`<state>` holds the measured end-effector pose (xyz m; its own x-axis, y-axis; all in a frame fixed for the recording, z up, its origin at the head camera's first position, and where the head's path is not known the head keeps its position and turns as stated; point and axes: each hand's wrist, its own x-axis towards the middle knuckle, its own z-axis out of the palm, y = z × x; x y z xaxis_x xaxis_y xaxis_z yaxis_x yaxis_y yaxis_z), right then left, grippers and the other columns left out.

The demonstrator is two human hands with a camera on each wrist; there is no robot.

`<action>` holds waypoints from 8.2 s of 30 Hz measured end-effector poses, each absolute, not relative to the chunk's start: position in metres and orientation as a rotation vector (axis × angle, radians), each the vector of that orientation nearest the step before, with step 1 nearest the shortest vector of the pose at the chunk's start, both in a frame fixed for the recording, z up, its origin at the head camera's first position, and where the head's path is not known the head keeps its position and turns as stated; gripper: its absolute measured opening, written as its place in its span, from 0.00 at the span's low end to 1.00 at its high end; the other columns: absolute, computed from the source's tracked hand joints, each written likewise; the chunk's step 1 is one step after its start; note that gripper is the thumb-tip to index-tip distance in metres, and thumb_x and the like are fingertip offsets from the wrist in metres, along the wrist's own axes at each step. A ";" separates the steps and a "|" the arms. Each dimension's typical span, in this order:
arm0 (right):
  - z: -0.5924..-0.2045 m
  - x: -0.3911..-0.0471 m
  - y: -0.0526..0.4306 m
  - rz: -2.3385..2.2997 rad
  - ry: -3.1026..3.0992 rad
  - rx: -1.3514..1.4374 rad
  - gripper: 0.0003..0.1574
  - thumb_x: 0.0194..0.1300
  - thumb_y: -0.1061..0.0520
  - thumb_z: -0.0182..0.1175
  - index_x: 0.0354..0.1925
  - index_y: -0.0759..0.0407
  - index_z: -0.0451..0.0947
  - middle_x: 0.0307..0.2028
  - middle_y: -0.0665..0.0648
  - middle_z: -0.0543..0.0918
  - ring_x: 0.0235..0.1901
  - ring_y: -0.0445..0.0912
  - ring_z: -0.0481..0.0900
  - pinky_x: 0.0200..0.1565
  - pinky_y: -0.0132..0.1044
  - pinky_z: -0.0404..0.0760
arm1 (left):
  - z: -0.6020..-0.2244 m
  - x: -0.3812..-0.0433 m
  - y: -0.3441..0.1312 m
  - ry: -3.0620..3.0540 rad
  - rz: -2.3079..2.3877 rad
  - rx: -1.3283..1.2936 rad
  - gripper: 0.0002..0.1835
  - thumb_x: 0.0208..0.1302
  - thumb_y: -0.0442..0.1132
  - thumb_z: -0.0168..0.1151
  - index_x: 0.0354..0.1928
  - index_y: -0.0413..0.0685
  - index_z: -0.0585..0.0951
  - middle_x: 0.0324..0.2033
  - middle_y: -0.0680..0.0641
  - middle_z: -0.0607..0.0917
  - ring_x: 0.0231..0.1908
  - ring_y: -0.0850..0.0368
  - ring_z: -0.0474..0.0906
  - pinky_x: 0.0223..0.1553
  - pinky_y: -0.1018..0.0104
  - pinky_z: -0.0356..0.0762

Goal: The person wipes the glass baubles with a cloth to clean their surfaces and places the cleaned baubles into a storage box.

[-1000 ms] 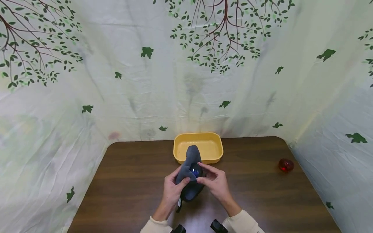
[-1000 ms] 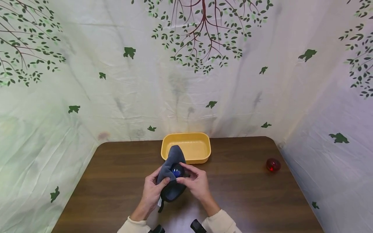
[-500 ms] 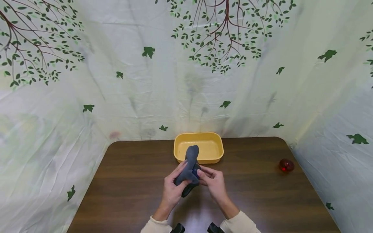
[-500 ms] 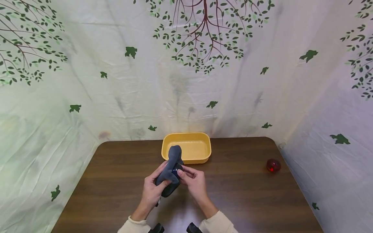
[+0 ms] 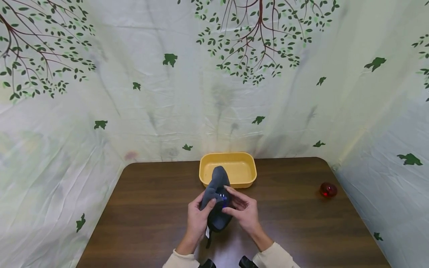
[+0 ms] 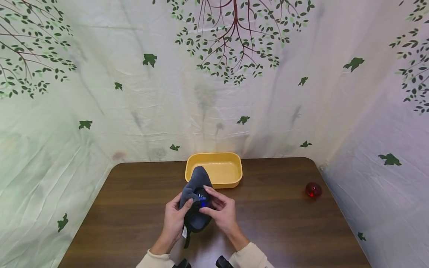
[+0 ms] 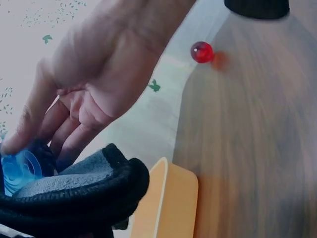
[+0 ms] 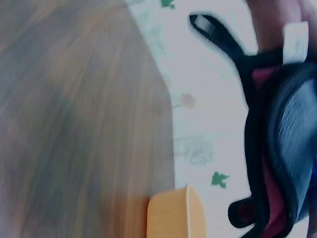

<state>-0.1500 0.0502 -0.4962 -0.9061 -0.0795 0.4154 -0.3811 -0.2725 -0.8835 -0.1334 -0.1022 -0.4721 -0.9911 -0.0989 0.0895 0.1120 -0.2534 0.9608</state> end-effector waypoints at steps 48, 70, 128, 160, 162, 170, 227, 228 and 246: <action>-0.496 -0.158 0.059 2.234 -1.684 0.846 0.33 0.46 0.73 0.72 0.53 0.78 0.75 0.54 0.61 0.81 0.58 0.48 0.76 0.57 0.37 0.74 | -0.474 -0.131 -0.106 -1.869 -2.411 -0.049 0.26 0.62 0.28 0.62 0.61 0.24 0.70 0.53 0.28 0.77 0.45 0.60 0.81 0.47 0.68 0.79; -0.479 -0.141 0.042 2.520 -1.919 -0.035 0.28 0.54 0.64 0.71 0.53 0.76 0.77 0.44 0.69 0.84 0.37 0.44 0.85 0.38 0.37 0.84 | -0.482 -0.134 -0.125 -2.033 -2.106 -0.452 0.30 0.51 0.23 0.69 0.60 0.32 0.74 0.59 0.34 0.75 0.58 0.64 0.74 0.57 0.73 0.70; -0.501 -0.146 0.048 2.433 -1.773 0.457 0.33 0.48 0.74 0.70 0.53 0.82 0.72 0.51 0.67 0.81 0.50 0.45 0.81 0.49 0.35 0.78 | -0.483 -0.127 -0.114 -1.925 -2.342 -0.113 0.27 0.59 0.25 0.64 0.61 0.25 0.70 0.54 0.26 0.76 0.46 0.62 0.80 0.47 0.70 0.78; -0.481 -0.142 0.047 2.680 -1.885 0.011 0.27 0.62 0.64 0.64 0.54 0.82 0.72 0.45 0.72 0.82 0.36 0.45 0.86 0.38 0.39 0.84 | -0.486 -0.130 -0.123 -2.024 -1.951 -0.525 0.30 0.49 0.23 0.70 0.58 0.31 0.77 0.58 0.32 0.75 0.62 0.63 0.69 0.61 0.75 0.64; -0.482 -0.142 0.046 2.668 -1.862 0.037 0.28 0.60 0.65 0.65 0.54 0.82 0.72 0.46 0.73 0.81 0.39 0.45 0.86 0.38 0.38 0.84 | -0.484 -0.129 -0.121 -2.030 -1.980 -0.452 0.29 0.50 0.23 0.70 0.58 0.31 0.76 0.58 0.34 0.76 0.60 0.63 0.71 0.60 0.75 0.65; -0.492 -0.144 0.048 2.523 -1.674 0.474 0.33 0.53 0.71 0.69 0.54 0.86 0.68 0.49 0.58 0.84 0.50 0.46 0.81 0.49 0.37 0.79 | -0.474 -0.122 -0.112 -1.962 -2.201 -0.161 0.30 0.54 0.23 0.67 0.61 0.29 0.73 0.56 0.31 0.76 0.50 0.64 0.79 0.49 0.72 0.76; -0.488 -0.165 0.077 2.193 -1.940 1.116 0.31 0.51 0.71 0.70 0.55 0.74 0.76 0.55 0.71 0.78 0.56 0.47 0.78 0.53 0.40 0.78 | -0.468 -0.116 -0.109 -1.850 -2.526 -0.003 0.26 0.64 0.28 0.60 0.61 0.22 0.68 0.52 0.30 0.79 0.45 0.58 0.82 0.46 0.65 0.80; -0.489 -0.165 0.076 2.211 -1.925 1.088 0.31 0.51 0.71 0.70 0.55 0.75 0.76 0.54 0.70 0.78 0.55 0.47 0.78 0.52 0.40 0.78 | -0.469 -0.117 -0.109 -1.855 -2.516 -0.014 0.26 0.64 0.28 0.61 0.61 0.22 0.68 0.51 0.31 0.79 0.44 0.58 0.82 0.46 0.65 0.80; -0.483 -0.140 0.047 2.633 -1.937 0.073 0.27 0.62 0.64 0.64 0.55 0.80 0.72 0.45 0.75 0.81 0.36 0.45 0.86 0.35 0.38 0.84 | -0.483 -0.125 -0.117 -2.016 -1.942 -0.440 0.30 0.48 0.23 0.71 0.58 0.34 0.77 0.58 0.35 0.77 0.60 0.61 0.71 0.60 0.75 0.65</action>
<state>-0.1400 0.0471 -0.4831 -0.9909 -0.1288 -0.0396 0.0761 -0.2927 -0.9532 -0.1245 -0.1174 -0.4835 -0.9059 0.0082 0.4233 0.4233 0.0354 0.9053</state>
